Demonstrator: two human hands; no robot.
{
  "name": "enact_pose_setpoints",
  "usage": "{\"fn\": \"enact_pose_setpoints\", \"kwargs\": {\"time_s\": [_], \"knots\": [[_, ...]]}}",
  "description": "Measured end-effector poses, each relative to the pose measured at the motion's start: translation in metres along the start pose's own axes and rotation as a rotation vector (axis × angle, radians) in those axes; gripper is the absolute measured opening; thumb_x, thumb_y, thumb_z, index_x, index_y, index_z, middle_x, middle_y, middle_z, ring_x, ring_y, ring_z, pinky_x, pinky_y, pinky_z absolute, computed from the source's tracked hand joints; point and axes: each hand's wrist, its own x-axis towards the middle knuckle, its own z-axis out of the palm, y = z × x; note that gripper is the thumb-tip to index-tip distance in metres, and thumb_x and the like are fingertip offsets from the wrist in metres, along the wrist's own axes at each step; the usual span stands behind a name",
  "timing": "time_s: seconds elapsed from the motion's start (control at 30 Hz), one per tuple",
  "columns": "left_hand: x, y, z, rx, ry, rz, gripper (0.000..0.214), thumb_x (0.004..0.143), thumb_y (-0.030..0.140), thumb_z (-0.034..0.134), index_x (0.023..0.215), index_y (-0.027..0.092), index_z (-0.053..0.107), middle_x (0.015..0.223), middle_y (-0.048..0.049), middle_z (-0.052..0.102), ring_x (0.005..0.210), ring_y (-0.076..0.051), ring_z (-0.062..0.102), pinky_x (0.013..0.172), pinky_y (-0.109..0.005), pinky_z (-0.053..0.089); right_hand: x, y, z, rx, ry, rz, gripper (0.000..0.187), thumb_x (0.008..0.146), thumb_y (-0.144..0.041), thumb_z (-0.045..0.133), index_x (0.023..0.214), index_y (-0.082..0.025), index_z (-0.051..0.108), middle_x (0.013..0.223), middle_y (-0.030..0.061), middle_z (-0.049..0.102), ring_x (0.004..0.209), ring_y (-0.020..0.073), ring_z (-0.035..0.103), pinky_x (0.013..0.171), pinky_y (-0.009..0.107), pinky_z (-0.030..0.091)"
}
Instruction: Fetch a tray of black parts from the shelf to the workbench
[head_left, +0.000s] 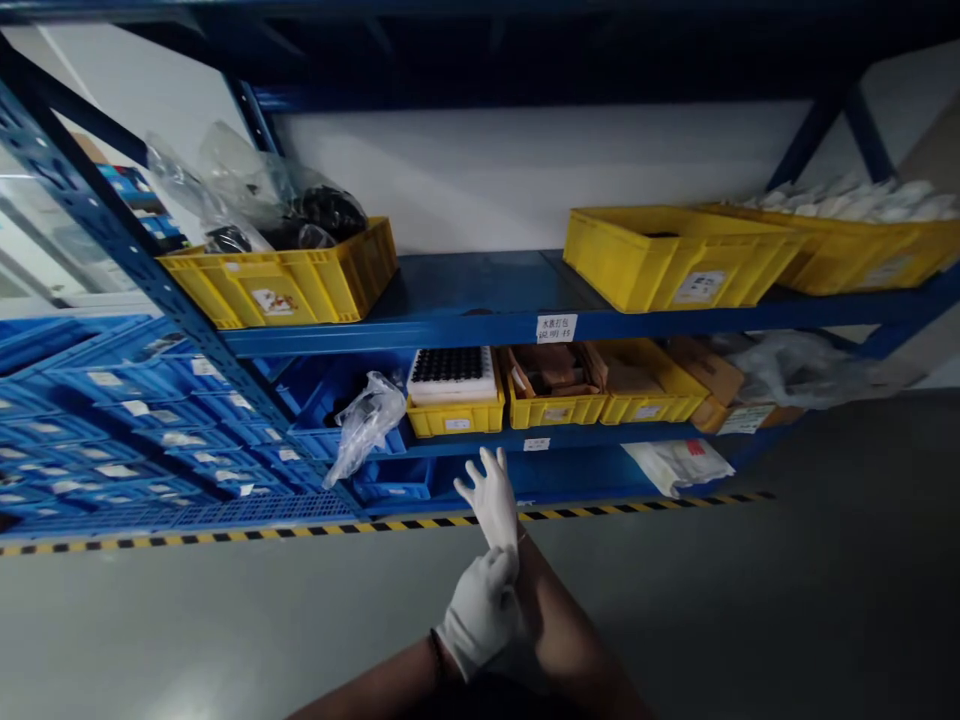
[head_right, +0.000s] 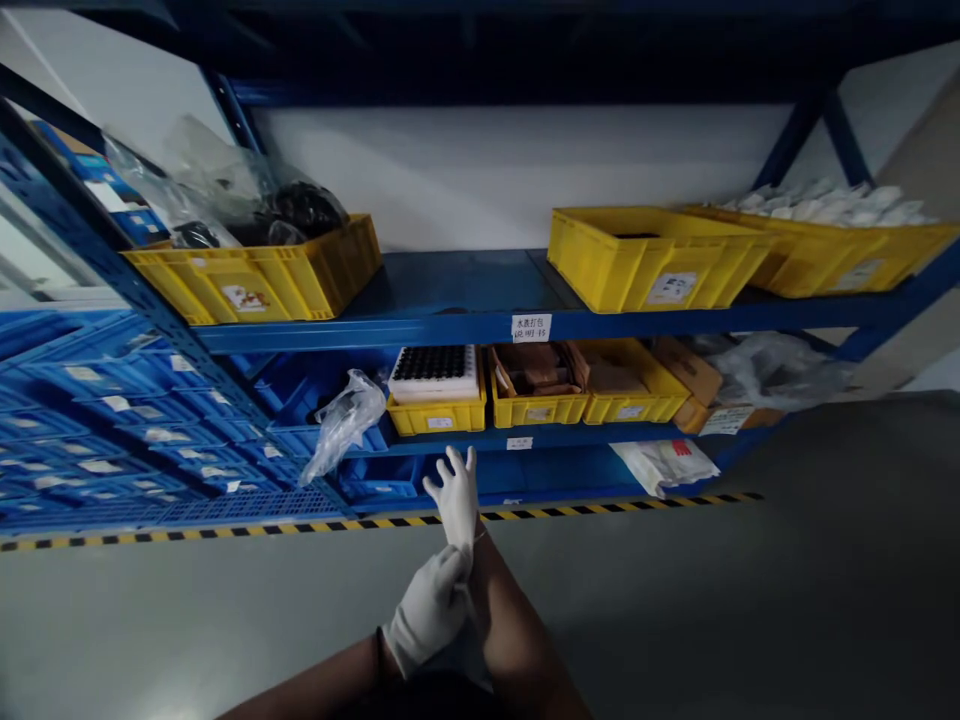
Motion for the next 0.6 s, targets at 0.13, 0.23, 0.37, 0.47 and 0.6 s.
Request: {"fn": "enact_pose_setpoints", "kwargs": {"time_s": [0.13,0.23,0.37,0.47,0.6], "knots": [[0.016,-0.017,-0.003,-0.053,-0.039,-0.052,0.044,0.054,0.005,0.043,0.091,0.016,0.062,0.082,-0.0068,0.06,0.071,-0.018,0.05,0.065,-0.028,0.033,0.004,-0.01,0.022,0.1,-0.086,-0.317,0.033,0.1,-0.043,0.051,0.104,-0.013,0.064,0.117,0.0085,0.066,0.107,0.0139,0.064,0.098,0.03,0.05],[0.03,-0.036,-0.002,-0.174,-0.004,-0.281,0.024,0.057,0.008,0.047,0.077,0.016,0.058,0.075,-0.0057,0.057,0.069,-0.016,0.048,0.066,-0.028,0.034,0.002,-0.019,0.039,0.144,-0.2,-0.388,0.055,0.1,-0.064,0.033,0.119,-0.021,0.06,0.136,0.0058,0.056,0.123,0.0128,0.055,0.106,0.027,0.046],[0.056,-0.061,0.001,-0.222,0.165,-0.559,0.018,0.077,0.028,0.052,0.068,0.018,0.041,0.06,-0.0024,0.048,0.056,-0.013,0.042,0.055,-0.024,0.033,-0.003,-0.019,0.055,0.175,-0.53,-0.225,0.068,0.073,-0.09,0.047,0.113,-0.037,0.062,0.138,-0.0008,0.053,0.131,0.0323,0.048,0.094,0.055,0.05],[0.072,-0.067,0.003,-0.258,0.277,-0.606,0.025,0.083,0.04,0.053,0.087,0.015,0.052,0.08,-0.0078,0.063,0.07,-0.016,0.056,0.064,-0.026,0.044,-0.009,-0.013,0.057,0.204,-0.74,-0.11,0.067,0.064,-0.085,0.065,0.105,-0.031,0.068,0.13,0.0044,0.059,0.122,0.0317,0.055,0.067,0.032,0.054],[0.085,-0.064,0.002,-0.336,0.351,-0.413,0.048,0.087,0.05,0.047,0.114,0.012,0.06,0.116,-0.0154,0.063,0.107,-0.023,0.059,0.096,-0.036,0.047,-0.024,-0.014,0.054,0.291,-0.672,-0.219,0.038,0.073,-0.055,0.078,0.088,-0.021,0.07,0.082,-0.0009,0.068,0.074,0.0102,0.061,0.064,0.021,0.051]]}}
